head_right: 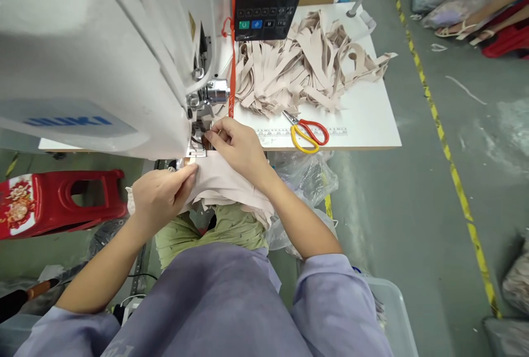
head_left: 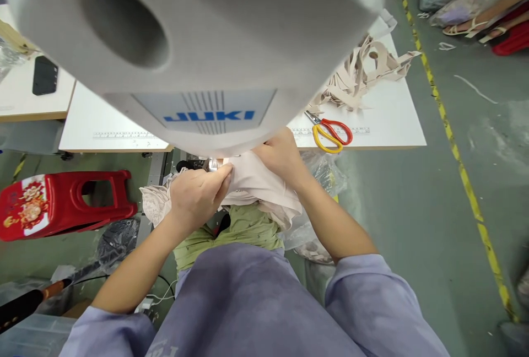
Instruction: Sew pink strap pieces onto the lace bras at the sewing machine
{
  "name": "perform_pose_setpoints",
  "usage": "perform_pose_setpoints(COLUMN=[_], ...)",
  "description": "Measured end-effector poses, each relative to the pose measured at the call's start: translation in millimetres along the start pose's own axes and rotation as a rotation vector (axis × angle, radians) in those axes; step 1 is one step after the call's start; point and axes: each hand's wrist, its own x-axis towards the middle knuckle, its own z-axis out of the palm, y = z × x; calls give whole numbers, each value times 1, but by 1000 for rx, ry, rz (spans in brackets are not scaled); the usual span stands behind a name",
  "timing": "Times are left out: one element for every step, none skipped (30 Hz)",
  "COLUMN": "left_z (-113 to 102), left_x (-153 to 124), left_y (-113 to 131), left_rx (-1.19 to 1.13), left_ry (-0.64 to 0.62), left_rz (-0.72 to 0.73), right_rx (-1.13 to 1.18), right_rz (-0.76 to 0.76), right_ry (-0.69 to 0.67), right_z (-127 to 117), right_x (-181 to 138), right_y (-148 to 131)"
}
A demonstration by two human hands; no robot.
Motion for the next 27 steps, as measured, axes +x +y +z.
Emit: perform_pose_setpoints(left_z=[0, 0, 0, 0, 0, 1, 1, 2, 2, 2, 1, 0, -2, -4, -7, -10, -12, -15, -17, -19, -20, -21, -21, -21, -19, -16, -13], left_x=[0, 0, -1, -1, -2, -3, -5, -6, -6, -7, -7, -8, -8, -9, -11, -13, -16, -20, -24, -29, -33, -37, -41, -44, -46, -47, -49], left_y=[0, 0, -1, -1, -2, -2, -3, -4, -4, -4, -5, -5, -5, -5, -5, -6, -6, -7, -7, -7, -6, -5, -3, 0, 3, 6, 9], left_rx=[7, 10, 8, 1, -10, -24, -39, -60, -90, -133, -192, -264, -345, -429, -511, -586, -651, -703, -740, -761, -769, -769, -761, -742, -711, -673, -627], left_ry=[4, 11, 18, 24, 28, 31, 34, 36, 34, 30, 24, 16, 5, -9, -27, -53, -84, -115, -143, -166, -180, -189, -196, -203, -211, -213, -207], left_rz=[7, 13, 18, 18, 12, 2, -13, -33, -56, -84, -116, -153, -191, -224, -248, -265, -274, -277, -278, -282, -288, -287, -275, -247, -200, -137, -59], right_rx=[-1, -1, 3, 9, 19, 35, 55, 81, 115, 160, 216, 283, 359, 442, 529, 620, 713, 803, 879, 933, 960, 954, 916, 844, 740, 608, 464], right_rz=[3, 6, 11, 17, 24, 33, 44, 57, 73, 89, 109, 139, 182, 240, 309, 382, 452, 510, 555, 590, 615, 621, 602, 553, 474, 365, 226], right_ry=[1, 3, 5, 6, 10, 13, 16, 18, 22, 29, 43, 57, 65, 64, 61, 53, 37, 22, 7, -4, -15, -15, -6, 7, 10, 3, -10], right_z=[-1, -1, -2, -2, -1, 0, 1, 3, 5, 8, 12, 15, 19, 22, 25, 28, 31, 33, 35, 37, 38, 40, 41, 41, 41, 40, 38], right_x=[0, 0, 0, 0, 0, 0, -1, -1, -3, -5, -8, -13, -19, -26, -35, -45, -55, -66, -76, -86, -95, -103, -111, -119, -126, -133, -139], right_y=[1, 2, 3, 4, 5, 6, 7, 7, 8, 7, 7, 6, 5, 3, 2, 0, -1, -3, -4, -4, -5, -5, -4, -4, -4, -4, -5])
